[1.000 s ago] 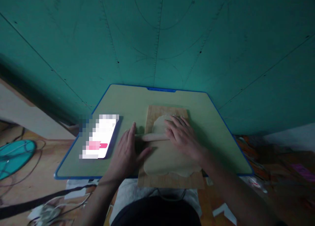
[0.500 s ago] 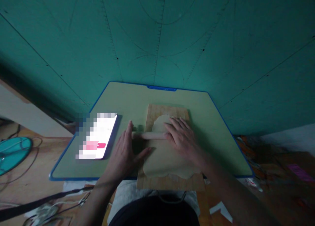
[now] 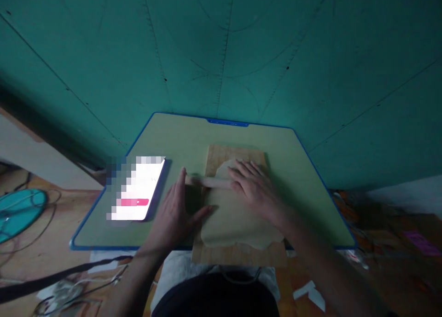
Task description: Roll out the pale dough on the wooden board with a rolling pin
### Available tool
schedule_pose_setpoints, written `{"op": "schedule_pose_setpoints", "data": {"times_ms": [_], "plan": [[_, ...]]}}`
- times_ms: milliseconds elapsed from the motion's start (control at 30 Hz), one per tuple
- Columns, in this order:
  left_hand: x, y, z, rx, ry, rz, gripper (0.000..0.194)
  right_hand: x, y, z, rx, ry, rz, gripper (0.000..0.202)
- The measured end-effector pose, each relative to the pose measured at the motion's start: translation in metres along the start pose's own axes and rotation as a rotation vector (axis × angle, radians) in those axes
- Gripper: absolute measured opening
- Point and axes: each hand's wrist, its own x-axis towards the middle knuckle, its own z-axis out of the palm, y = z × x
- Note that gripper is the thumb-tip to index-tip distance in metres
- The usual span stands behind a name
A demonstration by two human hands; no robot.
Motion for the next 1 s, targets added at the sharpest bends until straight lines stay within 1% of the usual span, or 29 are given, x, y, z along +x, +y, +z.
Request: {"op": "schedule_pose_setpoints", "data": {"times_ms": [100,200,300,433,500,633,700,833,933,1000], "plan": [[0.001,0.0,0.0,0.001,-0.006,-0.001,0.109,-0.009,-0.002,0.0,-0.004,-0.009,-0.014,0.048],[0.001,0.0,0.0,-0.007,-0.001,0.0,0.108,0.002,0.008,0.0,0.029,-0.035,-0.004,0.044],[0.001,0.001,-0.001,-0.005,-0.001,0.001,0.107,0.011,0.015,-0.002,0.081,-0.052,-0.046,0.04],[0.001,0.004,-0.002,-0.006,-0.006,0.006,0.107,0.001,0.011,-0.007,0.123,-0.038,-0.134,0.044],[0.001,0.004,-0.001,-0.005,-0.006,-0.001,0.108,-0.004,0.013,-0.009,0.142,-0.031,-0.161,0.046],[0.001,0.001,0.0,-0.006,-0.005,-0.012,0.109,-0.005,0.03,-0.008,0.217,0.033,-0.127,0.035],[0.001,0.0,0.0,-0.003,-0.006,-0.003,0.108,-0.008,0.035,-0.007,0.265,0.081,-0.095,0.034],[0.001,0.001,0.0,-0.001,-0.012,0.013,0.106,-0.023,0.028,-0.007,0.315,0.156,-0.117,0.04],[0.002,0.001,-0.001,0.004,-0.017,0.012,0.105,-0.032,0.019,-0.007,0.282,0.195,-0.138,0.037],[0.002,0.0,-0.002,0.01,-0.012,0.017,0.103,-0.035,0.015,-0.006,0.248,0.206,-0.112,0.036]]}}
